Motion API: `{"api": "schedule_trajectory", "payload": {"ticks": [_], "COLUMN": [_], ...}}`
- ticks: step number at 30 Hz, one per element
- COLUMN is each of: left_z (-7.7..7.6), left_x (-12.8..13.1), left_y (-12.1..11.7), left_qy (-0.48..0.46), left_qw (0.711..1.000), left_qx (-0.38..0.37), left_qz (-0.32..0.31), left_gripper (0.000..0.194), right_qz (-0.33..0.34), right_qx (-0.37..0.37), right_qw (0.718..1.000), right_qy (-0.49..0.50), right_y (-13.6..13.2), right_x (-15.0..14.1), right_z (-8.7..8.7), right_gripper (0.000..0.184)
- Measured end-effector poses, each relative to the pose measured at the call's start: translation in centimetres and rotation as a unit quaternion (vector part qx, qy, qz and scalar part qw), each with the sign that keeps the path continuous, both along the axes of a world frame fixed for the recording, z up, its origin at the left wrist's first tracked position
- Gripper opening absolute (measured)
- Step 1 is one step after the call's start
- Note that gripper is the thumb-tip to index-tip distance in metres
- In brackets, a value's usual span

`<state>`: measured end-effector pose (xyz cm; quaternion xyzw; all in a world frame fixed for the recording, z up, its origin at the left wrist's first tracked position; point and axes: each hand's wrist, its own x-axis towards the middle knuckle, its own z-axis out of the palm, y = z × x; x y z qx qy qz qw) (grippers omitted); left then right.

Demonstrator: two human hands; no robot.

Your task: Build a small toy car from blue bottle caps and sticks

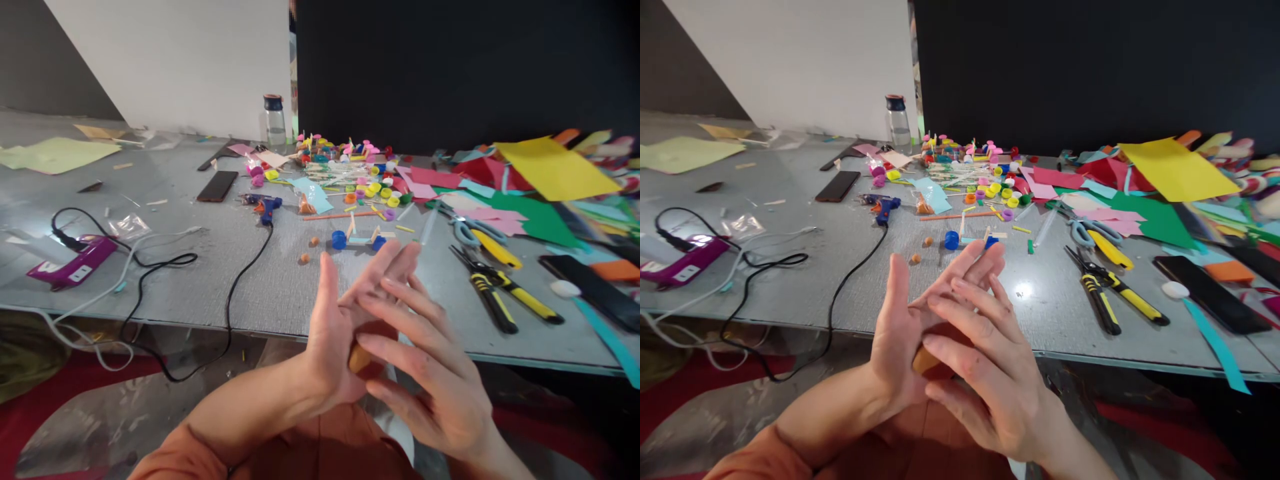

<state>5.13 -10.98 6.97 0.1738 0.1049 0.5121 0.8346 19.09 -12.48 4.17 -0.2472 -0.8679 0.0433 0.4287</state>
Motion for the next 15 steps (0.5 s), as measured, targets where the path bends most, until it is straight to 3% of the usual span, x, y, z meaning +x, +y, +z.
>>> {"api": "schedule_trajectory", "payload": {"ticks": [6,10,13,15], "left_z": [-0.2,-0.8,-1.5,-1.9], "left_x": [0.4,0.7,-0.1,-1.2], "left_y": [0.8,1.7,2.3,2.9], "left_qy": [0.024,0.069,0.169,0.27], "left_qw": [0.998,0.994,0.973,0.936], "left_qx": [0.044,0.064,0.121,0.195], "left_qz": [0.033,0.06,0.104,0.113], "left_gripper": [0.078,0.076,0.056,0.036], "right_qz": [0.019,0.015,-0.032,-0.066], "right_qx": [0.002,-0.074,-0.144,-0.18], "right_qw": [0.999,0.99,0.972,0.963], "right_qy": [0.05,0.117,0.185,0.19], "right_y": [0.1,0.0,0.6,1.4], "right_x": [-0.3,-0.2,0.3,1.0], "right_z": [0.1,-0.2,-0.1,0.3], "right_gripper": [0.032,0.035,0.032,0.026]}}
